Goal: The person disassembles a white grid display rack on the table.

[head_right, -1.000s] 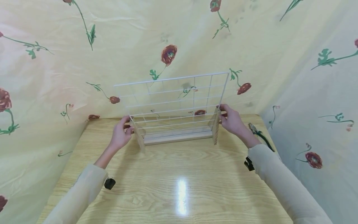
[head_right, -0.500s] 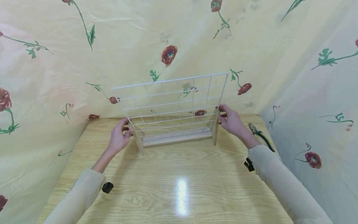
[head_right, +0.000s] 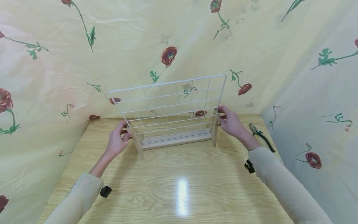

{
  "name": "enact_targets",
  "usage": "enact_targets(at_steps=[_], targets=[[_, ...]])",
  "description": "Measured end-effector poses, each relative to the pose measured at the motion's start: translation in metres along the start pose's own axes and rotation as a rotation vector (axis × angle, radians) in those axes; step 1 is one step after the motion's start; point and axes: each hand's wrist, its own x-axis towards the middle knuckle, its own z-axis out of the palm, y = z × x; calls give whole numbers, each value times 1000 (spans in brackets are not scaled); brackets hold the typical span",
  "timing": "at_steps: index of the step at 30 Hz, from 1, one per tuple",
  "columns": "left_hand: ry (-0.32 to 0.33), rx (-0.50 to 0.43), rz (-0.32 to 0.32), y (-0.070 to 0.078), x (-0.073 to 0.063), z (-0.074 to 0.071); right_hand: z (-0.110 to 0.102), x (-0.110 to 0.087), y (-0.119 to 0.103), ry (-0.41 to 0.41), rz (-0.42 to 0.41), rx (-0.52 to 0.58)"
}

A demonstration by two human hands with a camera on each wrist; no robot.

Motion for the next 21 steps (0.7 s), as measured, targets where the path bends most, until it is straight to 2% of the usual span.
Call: enact_targets(at_steps=[10, 21], targets=[[16, -1, 21, 1, -8, -2, 3, -6, -4, -7, -31, 7], [25, -7, 5, 3, -18, -6, 9, -11, -6, 5, -70, 28]])
